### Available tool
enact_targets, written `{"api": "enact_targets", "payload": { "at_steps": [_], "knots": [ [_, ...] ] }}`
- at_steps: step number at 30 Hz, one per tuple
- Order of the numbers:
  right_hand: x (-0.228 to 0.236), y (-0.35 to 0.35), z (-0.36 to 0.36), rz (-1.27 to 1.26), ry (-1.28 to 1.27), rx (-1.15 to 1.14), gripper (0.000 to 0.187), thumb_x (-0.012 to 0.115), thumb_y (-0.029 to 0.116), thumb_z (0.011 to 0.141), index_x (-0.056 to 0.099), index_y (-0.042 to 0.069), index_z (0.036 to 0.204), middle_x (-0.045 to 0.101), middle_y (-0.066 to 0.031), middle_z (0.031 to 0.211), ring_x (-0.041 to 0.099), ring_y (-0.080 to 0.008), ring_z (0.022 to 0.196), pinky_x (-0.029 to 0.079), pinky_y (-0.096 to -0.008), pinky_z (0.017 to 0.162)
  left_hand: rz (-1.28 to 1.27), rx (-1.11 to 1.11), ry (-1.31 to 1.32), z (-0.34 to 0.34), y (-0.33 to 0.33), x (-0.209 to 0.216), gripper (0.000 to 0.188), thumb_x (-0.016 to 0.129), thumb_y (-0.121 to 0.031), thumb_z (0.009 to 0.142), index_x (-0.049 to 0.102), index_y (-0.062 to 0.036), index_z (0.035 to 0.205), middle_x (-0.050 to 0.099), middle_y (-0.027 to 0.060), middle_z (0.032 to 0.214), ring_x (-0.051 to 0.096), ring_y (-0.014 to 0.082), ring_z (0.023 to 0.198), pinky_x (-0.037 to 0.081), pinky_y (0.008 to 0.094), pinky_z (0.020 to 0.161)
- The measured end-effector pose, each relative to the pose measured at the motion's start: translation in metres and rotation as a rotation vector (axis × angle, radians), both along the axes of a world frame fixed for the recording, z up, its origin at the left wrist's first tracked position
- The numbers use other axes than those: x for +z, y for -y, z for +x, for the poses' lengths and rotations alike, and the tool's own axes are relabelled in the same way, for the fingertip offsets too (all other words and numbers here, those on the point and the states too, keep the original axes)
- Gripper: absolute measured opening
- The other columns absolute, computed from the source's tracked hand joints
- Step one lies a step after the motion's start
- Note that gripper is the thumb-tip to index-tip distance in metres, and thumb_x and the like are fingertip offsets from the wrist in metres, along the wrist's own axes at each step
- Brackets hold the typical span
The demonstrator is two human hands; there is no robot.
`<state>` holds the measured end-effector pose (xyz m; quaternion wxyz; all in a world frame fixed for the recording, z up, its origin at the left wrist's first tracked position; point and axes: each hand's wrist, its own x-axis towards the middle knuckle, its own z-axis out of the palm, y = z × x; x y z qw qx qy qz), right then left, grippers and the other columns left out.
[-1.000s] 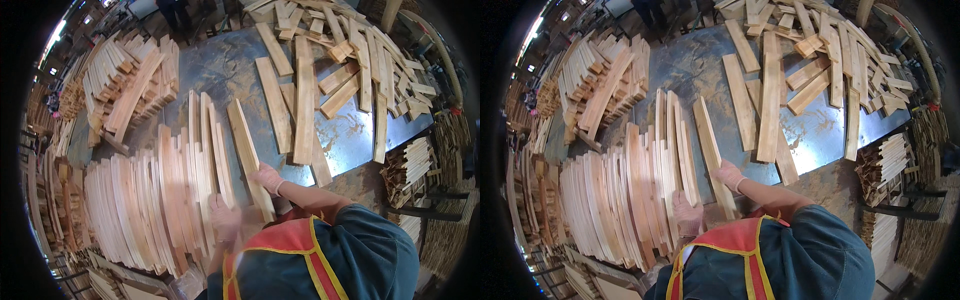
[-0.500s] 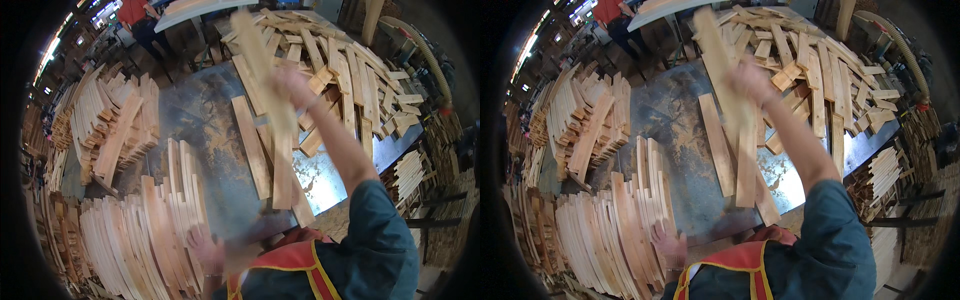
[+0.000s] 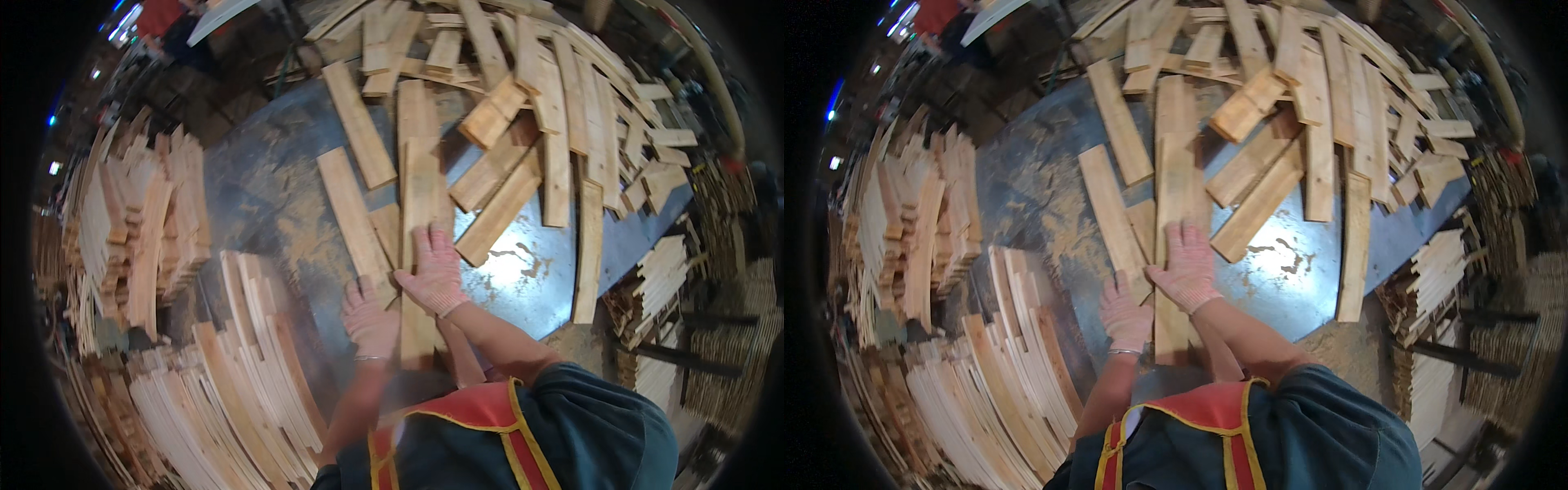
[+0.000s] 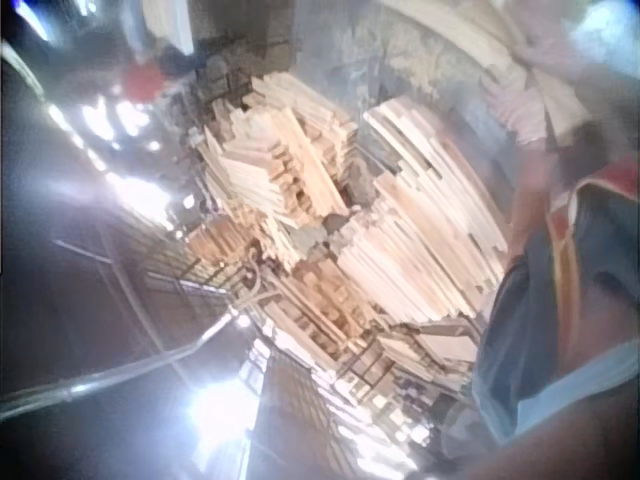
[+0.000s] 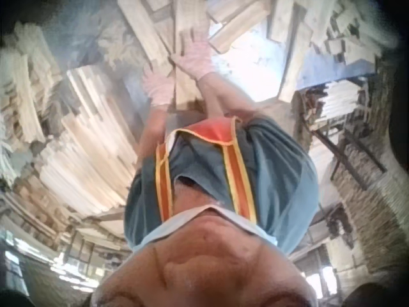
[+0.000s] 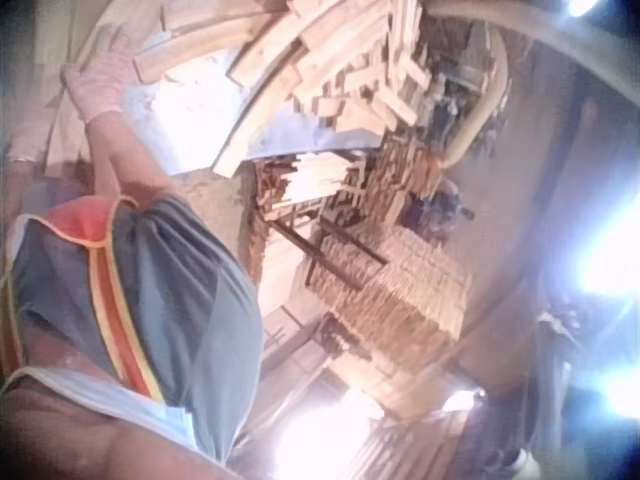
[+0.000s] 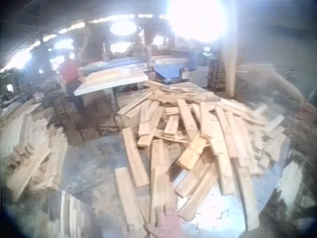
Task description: The person repeatedly picks up light-colored wooden planks from a large pile on a metal table and stacks them neatly into a growing pile. The person handles the planks by hand, aligning them and placing them one by one or in small groups.
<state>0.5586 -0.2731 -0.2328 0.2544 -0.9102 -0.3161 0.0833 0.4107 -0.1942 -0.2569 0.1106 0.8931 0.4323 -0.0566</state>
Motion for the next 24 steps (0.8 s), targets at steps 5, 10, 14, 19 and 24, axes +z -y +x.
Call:
{"api": "enact_targets", "payload": {
  "at_steps": [5,10,14,19,24],
  "knots": [
    [0.016,-0.039,0.035,-0.144,-0.109,-0.071,0.098,0.082,0.036,0.074,0.04,0.005,0.157,0.04,-0.0251,0.161,0.047,-0.0463,0.14,0.042,-0.051,0.117,-0.057,-0.032,-0.121,0.019,-0.002,0.025,0.097,0.075,-0.052,0.085,0.035,-0.0079,0.162,0.045,0.0182,0.155,0.044,0.039,0.143,0.041,0.0527,0.114],
    [0.021,-0.034,0.045,0.203,-0.242,-0.225,0.093,0.078,0.019,0.072,0.042,0.005,0.157,0.04,-0.0217,0.161,0.045,-0.0458,0.144,0.042,-0.044,0.119,-0.528,0.173,0.219,-0.002,-0.032,0.04,0.095,0.073,-0.024,0.083,0.03,-0.0045,0.165,0.05,0.0215,0.152,0.056,0.0358,0.133,0.048,0.0461,0.11],
    [0.042,0.001,-0.054,0.584,-0.672,-0.121,0.103,0.074,0.014,0.075,0.029,0.006,0.167,0.043,-0.0249,0.161,0.045,-0.0345,0.148,0.039,-0.0373,0.121,-1.529,0.321,1.172,-0.09,-0.031,0.036,0.087,0.062,-0.002,0.084,0.03,-0.0008,0.165,0.059,0.0158,0.144,0.062,0.027,0.124,0.051,0.0376,0.106],
    [0.023,0.033,-0.197,0.61,-1.165,-0.086,0.099,0.068,0.013,0.082,0.022,0.007,0.17,0.052,-0.0221,0.155,0.06,-0.0312,0.132,0.047,-0.0375,0.113,-1.338,0.365,0.974,-0.167,0.007,0.04,0.069,0.067,-0.008,0.094,0.043,-0.0057,0.158,0.064,0.0081,0.13,0.063,0.0195,0.114,0.053,0.0322,0.096],
    [0.015,0.005,-0.197,0.275,-0.806,0.152,0.067,0.06,0.018,0.088,0.045,0.009,0.153,0.067,-0.0311,0.128,0.068,-0.0406,0.118,0.053,-0.0454,0.105,-1.349,0.494,0.852,-0.273,0.058,0.051,0.07,0.072,-0.009,0.093,0.043,-0.0052,0.156,0.065,0.0084,0.127,0.063,0.0175,0.112,0.054,0.0333,0.096]
  ]
}}
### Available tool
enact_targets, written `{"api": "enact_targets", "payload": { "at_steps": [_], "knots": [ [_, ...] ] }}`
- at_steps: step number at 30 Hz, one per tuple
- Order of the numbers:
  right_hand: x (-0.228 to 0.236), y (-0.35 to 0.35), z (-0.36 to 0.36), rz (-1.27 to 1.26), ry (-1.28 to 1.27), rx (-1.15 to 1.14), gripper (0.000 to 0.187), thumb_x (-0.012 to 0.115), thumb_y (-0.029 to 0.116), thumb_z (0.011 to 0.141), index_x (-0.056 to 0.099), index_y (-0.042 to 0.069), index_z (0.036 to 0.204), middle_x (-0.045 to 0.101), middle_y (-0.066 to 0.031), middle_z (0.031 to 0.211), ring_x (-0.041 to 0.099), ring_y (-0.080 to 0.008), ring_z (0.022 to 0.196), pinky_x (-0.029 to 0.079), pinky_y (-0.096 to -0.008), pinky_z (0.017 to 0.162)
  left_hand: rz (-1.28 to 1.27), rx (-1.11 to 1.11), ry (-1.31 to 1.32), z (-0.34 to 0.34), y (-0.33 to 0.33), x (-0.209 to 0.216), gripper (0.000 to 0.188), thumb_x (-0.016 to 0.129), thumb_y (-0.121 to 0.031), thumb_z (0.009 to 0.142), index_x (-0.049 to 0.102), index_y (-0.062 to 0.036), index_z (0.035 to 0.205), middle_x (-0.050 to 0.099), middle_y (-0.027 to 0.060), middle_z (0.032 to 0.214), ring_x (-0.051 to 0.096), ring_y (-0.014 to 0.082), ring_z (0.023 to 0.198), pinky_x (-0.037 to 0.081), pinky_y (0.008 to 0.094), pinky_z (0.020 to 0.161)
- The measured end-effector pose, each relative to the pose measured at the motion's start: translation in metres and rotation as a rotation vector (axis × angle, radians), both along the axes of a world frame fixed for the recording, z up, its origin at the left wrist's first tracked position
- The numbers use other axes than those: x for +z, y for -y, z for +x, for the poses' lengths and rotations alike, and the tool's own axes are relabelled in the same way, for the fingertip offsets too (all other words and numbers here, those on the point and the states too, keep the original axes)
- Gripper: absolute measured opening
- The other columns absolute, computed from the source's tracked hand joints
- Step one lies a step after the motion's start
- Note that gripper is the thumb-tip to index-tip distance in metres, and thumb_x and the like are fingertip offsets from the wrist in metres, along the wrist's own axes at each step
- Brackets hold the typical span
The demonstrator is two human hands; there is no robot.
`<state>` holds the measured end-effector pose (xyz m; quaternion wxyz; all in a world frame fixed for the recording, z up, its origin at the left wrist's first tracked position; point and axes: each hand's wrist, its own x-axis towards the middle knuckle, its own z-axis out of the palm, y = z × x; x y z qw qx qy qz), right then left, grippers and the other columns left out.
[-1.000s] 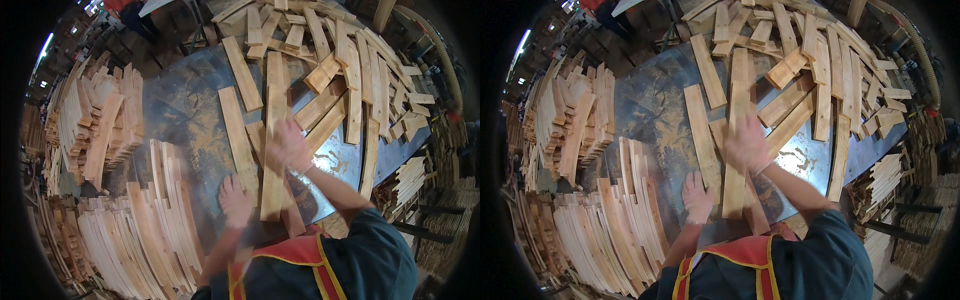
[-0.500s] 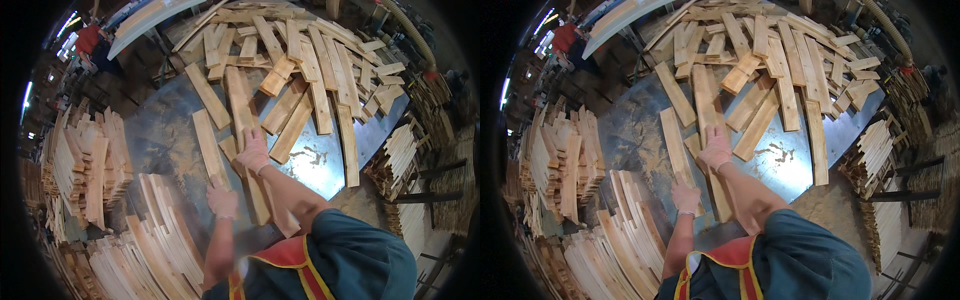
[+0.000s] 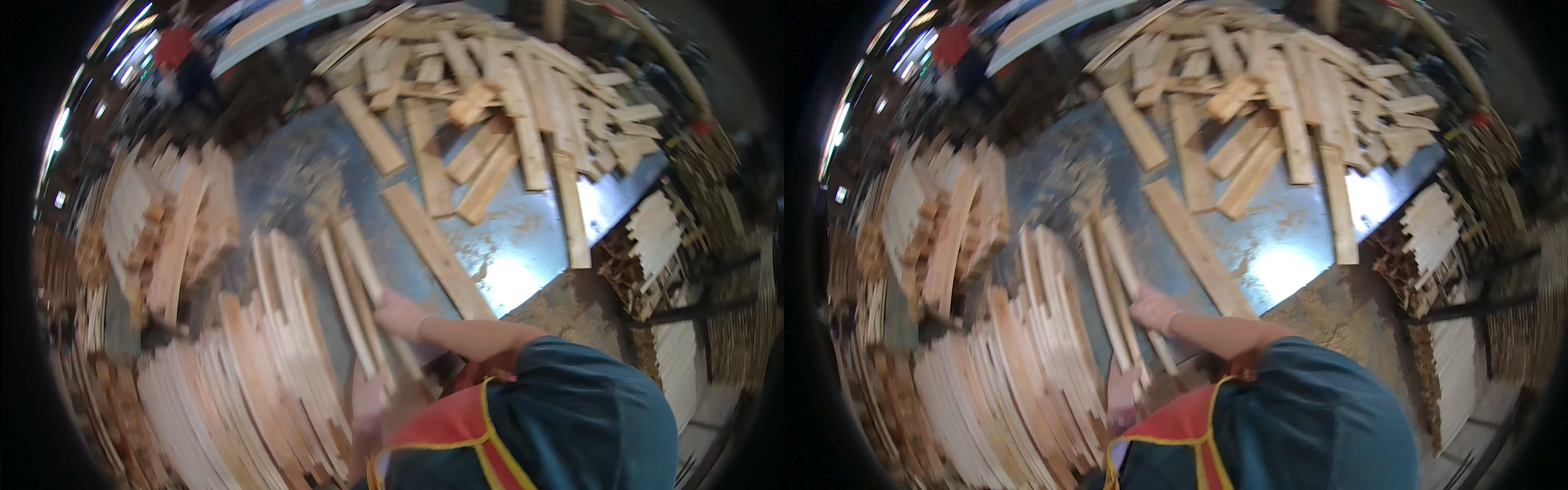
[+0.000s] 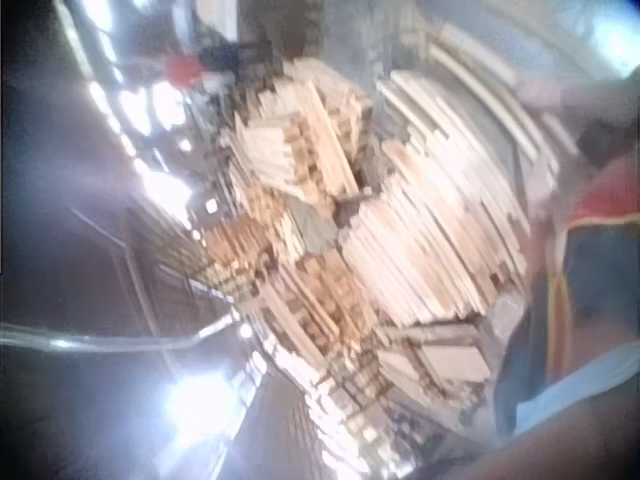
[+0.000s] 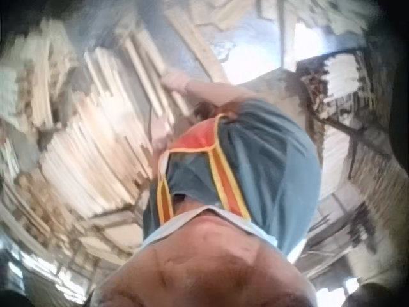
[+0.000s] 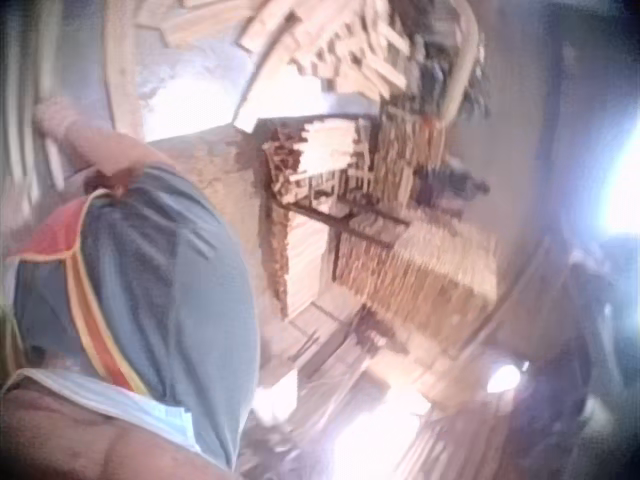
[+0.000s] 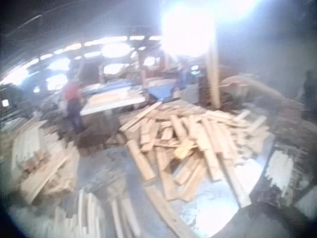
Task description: The person repeatedly picks up light-colored wooden planks from a large pile on a metal table and stacks them neatly into a growing pile. The person handles the planks by hand, aligning them and placing them one by one or in small groups.
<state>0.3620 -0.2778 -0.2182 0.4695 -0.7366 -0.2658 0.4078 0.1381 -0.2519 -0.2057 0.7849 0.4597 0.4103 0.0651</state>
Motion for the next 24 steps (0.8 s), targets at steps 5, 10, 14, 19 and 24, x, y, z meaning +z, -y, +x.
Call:
{"api": "enact_targets", "payload": {
  "at_steps": [5,10,14,19,24],
  "knots": [
    [-0.033,-0.074,-0.071,-0.146,0.194,0.204,0.048,0.052,0.019,0.093,0.058,0.004,0.139,0.066,-0.0306,0.132,0.066,-0.048,0.12,0.053,-0.0508,0.106,0.242,-0.064,0.028,-0.055,0.007,-0.042,0.074,0.078,-0.016,0.088,0.045,-0.0038,0.154,0.064,0.0109,0.134,0.062,0.0229,0.121,0.053,0.0378,0.102],
    [-0.025,-0.074,-0.06,-0.145,0.189,0.218,0.062,0.065,0.023,0.091,0.048,0.005,0.147,0.068,-0.0311,0.126,0.065,-0.0504,0.117,0.053,-0.0514,0.103,0.464,0.079,-0.122,-0.041,0.005,-0.03,0.069,0.074,-0.017,0.087,0.051,-0.0033,0.15,0.068,0.0129,0.127,0.065,0.0268,0.119,0.051,0.0383,0.102],
    [-0.022,-0.067,-0.044,-0.088,0.046,0.348,0.061,0.064,0.022,0.09,0.048,0.004,0.146,0.07,-0.0317,0.12,0.066,-0.0489,0.116,0.053,-0.0508,0.1,0.581,0.015,-0.425,-0.042,0.008,-0.004,0.058,0.068,-0.02,0.09,0.056,-0.0048,0.145,0.069,0.0169,0.126,0.066,0.0274,0.115,0.051,0.0389,0.1],
    [-0.038,-0.065,-0.005,-0.053,-0.11,0.394,0.053,0.065,0.028,0.088,0.062,0.003,0.134,0.074,-0.0286,0.112,0.071,-0.0456,0.103,0.057,-0.0485,0.09,0.506,-0.034,-0.487,-0.01,-0.007,0.029,0.052,0.065,-0.019,0.089,0.061,-0.0056,0.139,0.073,0.0159,0.123,0.07,0.0326,0.113,0.052,0.0449,0.099],
    [-0.044,-0.064,-0.021,-0.152,0.085,0.451,0.056,0.067,0.041,0.085,0.074,-0.002,0.121,0.073,-0.0317,0.116,0.071,-0.0455,0.112,0.055,-0.0488,0.098,0.752,-0.09,-0.502,-0.038,-0.006,0.014,0.059,0.065,-0.013,0.09,0.056,-0.0088,0.147,0.07,0.0126,0.125,0.068,0.0307,0.115,0.054,0.0427,0.099]
  ]
}}
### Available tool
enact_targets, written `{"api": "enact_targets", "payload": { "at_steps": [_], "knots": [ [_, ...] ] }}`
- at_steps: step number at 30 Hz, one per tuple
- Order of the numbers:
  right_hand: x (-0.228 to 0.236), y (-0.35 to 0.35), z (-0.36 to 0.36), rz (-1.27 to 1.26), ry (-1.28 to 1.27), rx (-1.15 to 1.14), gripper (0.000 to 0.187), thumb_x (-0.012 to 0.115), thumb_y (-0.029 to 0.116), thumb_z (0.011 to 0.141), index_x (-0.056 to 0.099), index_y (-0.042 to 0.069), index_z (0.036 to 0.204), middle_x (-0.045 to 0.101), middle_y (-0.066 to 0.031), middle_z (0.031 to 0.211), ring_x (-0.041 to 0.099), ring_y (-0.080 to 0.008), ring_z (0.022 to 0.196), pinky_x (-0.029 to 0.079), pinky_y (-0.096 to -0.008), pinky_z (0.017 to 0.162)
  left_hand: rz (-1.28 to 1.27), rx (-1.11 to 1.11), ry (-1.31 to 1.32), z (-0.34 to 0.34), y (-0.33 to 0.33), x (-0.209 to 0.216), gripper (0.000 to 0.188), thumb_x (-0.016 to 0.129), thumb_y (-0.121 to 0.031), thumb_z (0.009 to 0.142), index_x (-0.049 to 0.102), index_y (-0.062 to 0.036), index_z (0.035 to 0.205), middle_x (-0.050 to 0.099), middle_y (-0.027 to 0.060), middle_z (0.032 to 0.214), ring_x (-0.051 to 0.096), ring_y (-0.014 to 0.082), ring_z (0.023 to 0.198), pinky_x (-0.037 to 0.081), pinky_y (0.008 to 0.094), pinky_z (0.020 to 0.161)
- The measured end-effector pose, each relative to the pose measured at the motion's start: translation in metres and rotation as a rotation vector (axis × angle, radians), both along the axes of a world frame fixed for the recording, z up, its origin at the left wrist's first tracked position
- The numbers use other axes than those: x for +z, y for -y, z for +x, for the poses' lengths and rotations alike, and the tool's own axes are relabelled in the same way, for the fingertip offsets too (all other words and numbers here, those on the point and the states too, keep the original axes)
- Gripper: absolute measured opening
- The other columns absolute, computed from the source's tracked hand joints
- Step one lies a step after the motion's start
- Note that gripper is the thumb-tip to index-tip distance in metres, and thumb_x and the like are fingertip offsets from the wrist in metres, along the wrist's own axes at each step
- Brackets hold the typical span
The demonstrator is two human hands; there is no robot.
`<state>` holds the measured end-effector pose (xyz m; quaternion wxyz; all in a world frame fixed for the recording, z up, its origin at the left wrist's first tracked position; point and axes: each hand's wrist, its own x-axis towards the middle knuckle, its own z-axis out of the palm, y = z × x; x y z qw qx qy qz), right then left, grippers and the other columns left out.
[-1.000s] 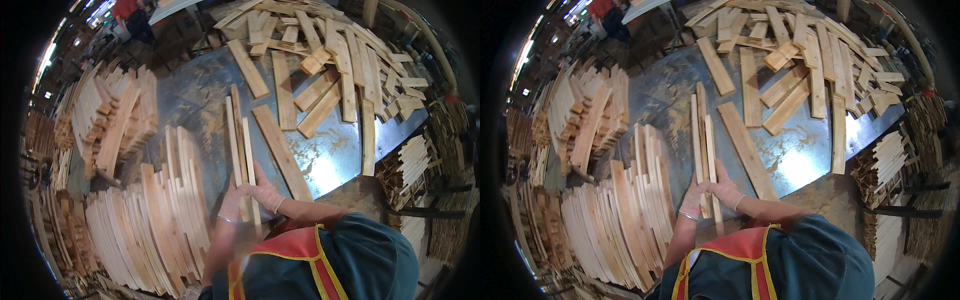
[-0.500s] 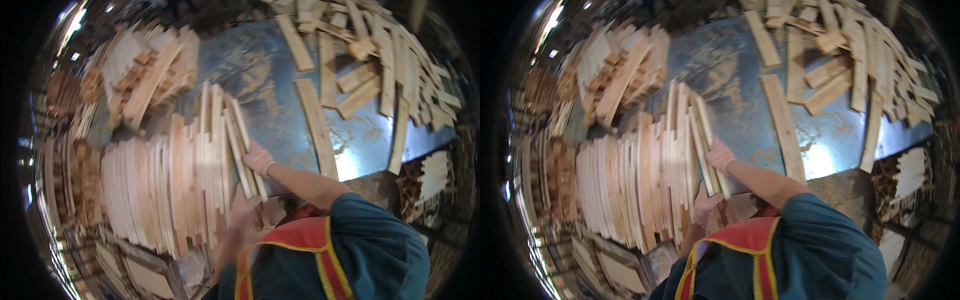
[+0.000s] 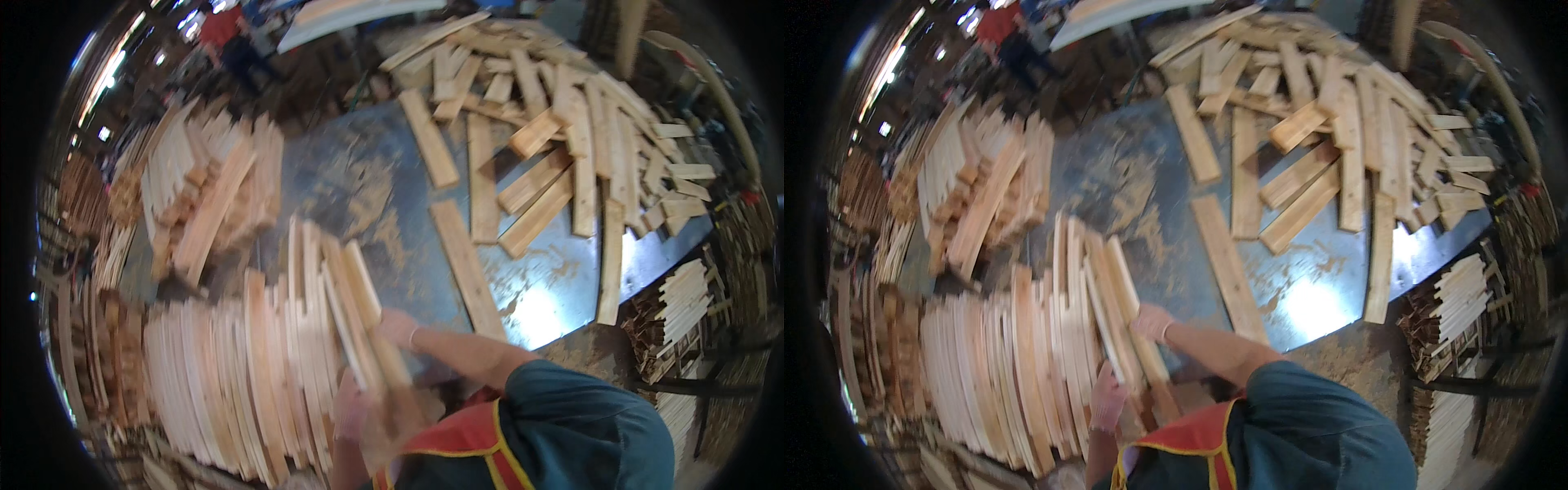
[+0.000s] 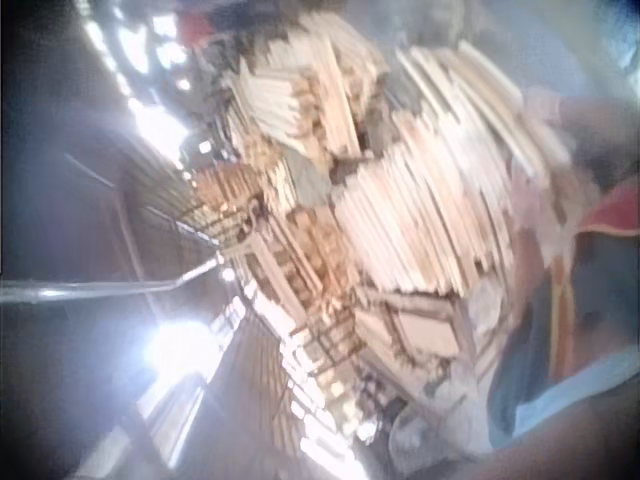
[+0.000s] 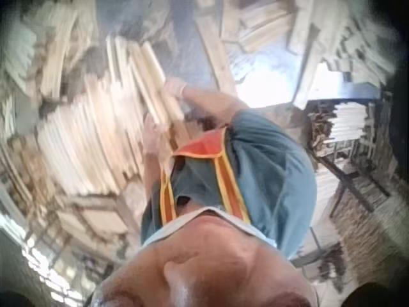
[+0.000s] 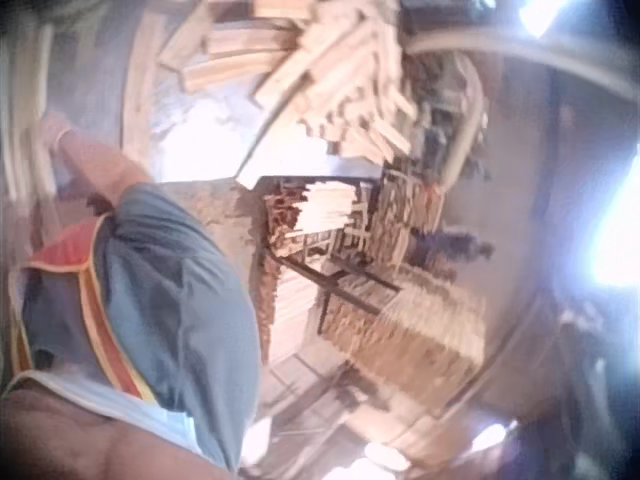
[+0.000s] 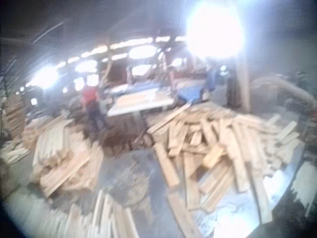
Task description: The person repeatedly picks up light-colored wooden planks from a large pile on a metal table and stacks them neatly into a growing pile. The person handles the planks by hand, aligning them and placing them one by one or in small groups.
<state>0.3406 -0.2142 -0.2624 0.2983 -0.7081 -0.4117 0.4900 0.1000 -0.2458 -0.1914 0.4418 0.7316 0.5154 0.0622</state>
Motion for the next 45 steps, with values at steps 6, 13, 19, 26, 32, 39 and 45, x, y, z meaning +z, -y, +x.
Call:
{"api": "enact_targets", "payload": {
  "at_steps": [6,13,19,26,32,39,45],
  "knots": [
    [0.007,0.005,0.014,0.01,0.12,0.004,0.04,0.064,0.025,0.092,0.073,-0.001,0.12,0.074,-0.0293,0.115,0.071,-0.0445,0.112,0.057,-0.0466,0.095,0.569,-0.101,-0.866,-0.003,0.002,0.006,0.04,0.062,-0.024,0.097,0.063,-0.0185,0.136,0.068,0.0147,0.127,0.066,0.0425,0.111,0.052,0.0572,0.091],
    [0.013,0.004,-0.001,0.022,0.042,-0.117,0.048,0.066,0.029,0.085,0.072,-0.003,0.12,0.073,-0.0318,0.117,0.07,-0.0446,0.115,0.055,-0.0482,0.098,0.7,-0.034,-0.412,-0.008,0.036,-0.017,0.045,0.067,-0.029,0.095,0.064,-0.0134,0.137,0.067,0.0153,0.128,0.065,0.035,0.116,0.053,0.0503,0.094],
    [0.029,0.008,0.006,-0.155,0.08,-0.121,0.046,0.07,0.027,0.084,0.07,-0.004,0.119,0.073,-0.0312,0.117,0.071,-0.043,0.113,0.057,-0.0468,0.094,0.012,0.048,-0.048,-0.045,0.047,0.01,0.033,0.066,-0.027,0.098,0.069,-0.01,0.126,0.07,0.0159,0.124,0.068,0.0328,0.112,0.055,0.0464,0.092],
    [-0.005,-0.017,-0.039,0.128,0.072,0.091,0.048,0.068,0.033,0.088,0.064,0.0,0.122,0.076,-0.0234,0.106,0.072,-0.0396,0.094,0.055,-0.0482,0.085,-0.292,0.134,0.043,-0.035,0.027,0.063,0.024,0.066,-0.024,0.101,0.075,-0.0061,0.115,0.073,0.0168,0.119,0.072,0.0303,0.107,0.057,0.0418,0.089],
    [0.031,0.029,0.077,0.113,-0.487,-0.002,0.051,0.066,0.037,0.093,0.063,0.004,0.132,0.071,-0.0099,0.103,0.057,-0.0162,0.078,0.051,-0.0314,0.08,-0.468,0.137,0.241,0.002,-0.016,-0.045,0.042,0.073,-0.025,0.093,0.07,-0.0044,0.129,0.071,0.0122,0.111,0.07,0.0224,0.097,0.056,0.0341,0.083],
    [0.163,0.089,0.327,0.269,-0.643,-0.053,0.078,0.068,0.029,0.102,0.032,0.006,0.168,0.06,-0.0133,0.148,0.056,-0.019,0.13,0.045,-0.0313,0.112,-0.195,-0.135,0.442,0.34,-0.118,0.077,0.026,0.066,-0.016,0.092,0.068,-0.0043,0.115,0.062,0.0024,0.086,0.063,0.0161,0.076,0.054,0.0343,0.069],
    [0.156,0.071,0.434,0.414,-0.506,0.035,0.075,0.067,0.025,0.103,0.034,0.002,0.165,0.058,-0.0158,0.15,0.053,-0.0226,0.138,0.042,-0.0331,0.116,-0.014,-0.25,0.62,0.678,-0.278,0.162,0.058,0.077,-0.022,0.088,0.06,-0.0026,0.14,0.064,0.011,0.12,0.062,0.0195,0.107,0.051,0.034,0.094]
  ]
}}
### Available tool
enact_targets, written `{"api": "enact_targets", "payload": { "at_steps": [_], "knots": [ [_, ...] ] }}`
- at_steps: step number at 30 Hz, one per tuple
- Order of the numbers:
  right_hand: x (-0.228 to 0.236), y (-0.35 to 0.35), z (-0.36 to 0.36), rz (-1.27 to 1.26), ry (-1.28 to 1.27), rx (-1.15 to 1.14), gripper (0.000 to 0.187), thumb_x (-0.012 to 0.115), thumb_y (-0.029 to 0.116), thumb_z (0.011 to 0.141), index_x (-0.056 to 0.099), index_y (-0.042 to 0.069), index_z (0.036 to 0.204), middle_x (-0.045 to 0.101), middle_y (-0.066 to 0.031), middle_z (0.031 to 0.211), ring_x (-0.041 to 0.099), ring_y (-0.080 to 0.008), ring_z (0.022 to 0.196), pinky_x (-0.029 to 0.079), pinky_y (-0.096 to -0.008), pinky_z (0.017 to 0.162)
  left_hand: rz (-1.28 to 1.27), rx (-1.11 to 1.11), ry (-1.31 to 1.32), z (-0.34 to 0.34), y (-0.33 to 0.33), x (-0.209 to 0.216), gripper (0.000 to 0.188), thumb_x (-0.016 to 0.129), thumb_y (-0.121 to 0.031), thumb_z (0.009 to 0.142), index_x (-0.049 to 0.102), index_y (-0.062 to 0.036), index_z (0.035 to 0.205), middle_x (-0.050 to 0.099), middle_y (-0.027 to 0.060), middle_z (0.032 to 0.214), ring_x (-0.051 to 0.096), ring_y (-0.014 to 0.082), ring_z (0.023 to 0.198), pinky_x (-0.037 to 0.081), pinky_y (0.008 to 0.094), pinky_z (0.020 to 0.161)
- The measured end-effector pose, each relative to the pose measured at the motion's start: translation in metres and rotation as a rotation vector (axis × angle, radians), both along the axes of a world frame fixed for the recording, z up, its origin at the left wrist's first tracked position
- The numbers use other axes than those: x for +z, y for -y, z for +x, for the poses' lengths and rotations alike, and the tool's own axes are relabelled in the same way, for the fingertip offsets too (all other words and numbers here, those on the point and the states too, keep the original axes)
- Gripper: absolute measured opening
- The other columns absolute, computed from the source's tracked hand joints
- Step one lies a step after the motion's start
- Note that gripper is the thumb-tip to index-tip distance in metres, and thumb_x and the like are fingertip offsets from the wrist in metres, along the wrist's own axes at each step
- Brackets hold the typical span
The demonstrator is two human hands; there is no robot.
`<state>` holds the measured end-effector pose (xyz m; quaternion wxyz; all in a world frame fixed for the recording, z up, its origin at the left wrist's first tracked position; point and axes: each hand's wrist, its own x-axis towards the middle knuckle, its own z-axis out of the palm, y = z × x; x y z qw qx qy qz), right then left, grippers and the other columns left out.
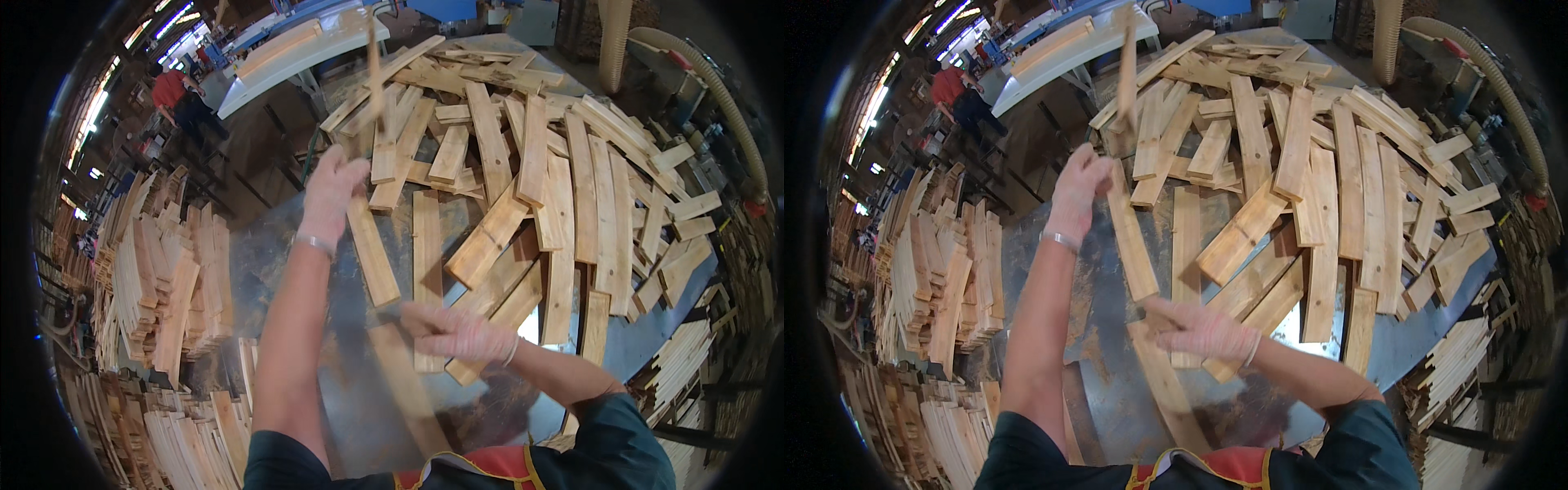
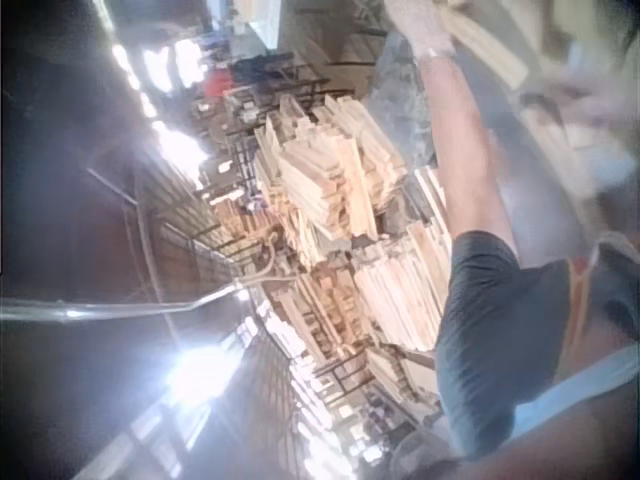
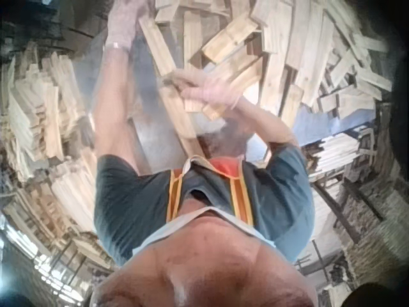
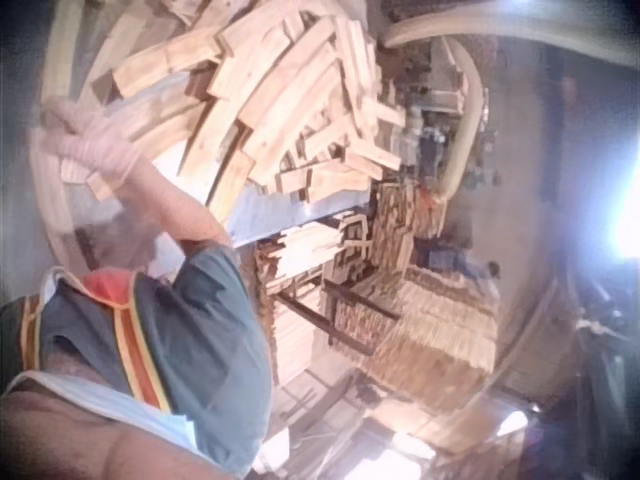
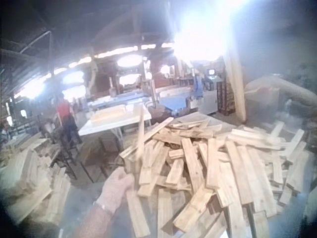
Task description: The person repeatedly picks up light-colored wooden planks from a large pile on a metal table and stacks them neatly into a growing pile. The person handles the planks by hand, aligning them and placing them one by one or in small groups.
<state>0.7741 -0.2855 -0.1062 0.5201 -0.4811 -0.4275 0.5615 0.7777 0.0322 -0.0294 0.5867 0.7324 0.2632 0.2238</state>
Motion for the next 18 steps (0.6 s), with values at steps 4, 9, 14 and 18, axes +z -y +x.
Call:
{"api": "enact_targets", "payload": {
  "at_steps": [4,9,14,18],
  "knots": [
    [-0.114,0.002,-0.018,-0.046,-0.139,-0.051,0.067,0.066,0.02,0.103,0.04,0.001,0.161,0.058,-0.0144,0.149,0.052,-0.0248,0.14,0.043,-0.034,0.116,0.66,0.085,-0.756,0.083,-0.024,-0.038,0.088,0.082,-0.039,0.082,0.046,-0.0074,0.156,0.055,0.0203,0.147,0.059,0.0294,0.134,0.05,0.0409,0.108],
    [-0.161,-0.039,0.011,-0.193,-0.711,-0.419,0.033,0.065,0.018,0.102,0.056,0.005,0.131,0.059,-0.0068,0.115,0.055,-0.0187,0.106,0.046,-0.0308,0.092,0.884,0.015,-1.033,0.141,-0.023,-0.133,0.124,0.088,-0.053,0.07,0.025,-0.0119,0.169,0.033,0.019,0.169,0.033,0.0403,0.156,0.037,0.0444,0.125],
    [-0.13,-0.092,0.068,-0.111,-0.941,-0.534,0.014,0.062,0.014,0.103,0.051,0.013,0.094,0.05,0.0014,0.088,0.049,-0.0109,0.078,0.04,-0.026,0.072,0.686,0.071,-0.988,0.167,-0.052,-0.173,0.124,0.089,-0.046,0.072,0.022,-0.0095,0.17,0.033,0.0256,0.166,0.041,0.0432,0.15,0.039,0.045,0.123],
    [-0.149,-0.11,0.086,-0.02,-1.137,-0.494,0.017,0.064,0.016,0.103,0.051,0.016,0.094,0.053,0.0027,0.088,0.056,-0.0117,0.083,0.044,-0.0274,0.076,0.556,-0.033,-0.658,0.135,-0.05,-0.172,0.107,0.087,-0.033,0.076,0.033,-0.0036,0.163,0.044,0.0283,0.154,0.052,0.0438,0.139,0.045,0.0447,0.116]
  ]
}}
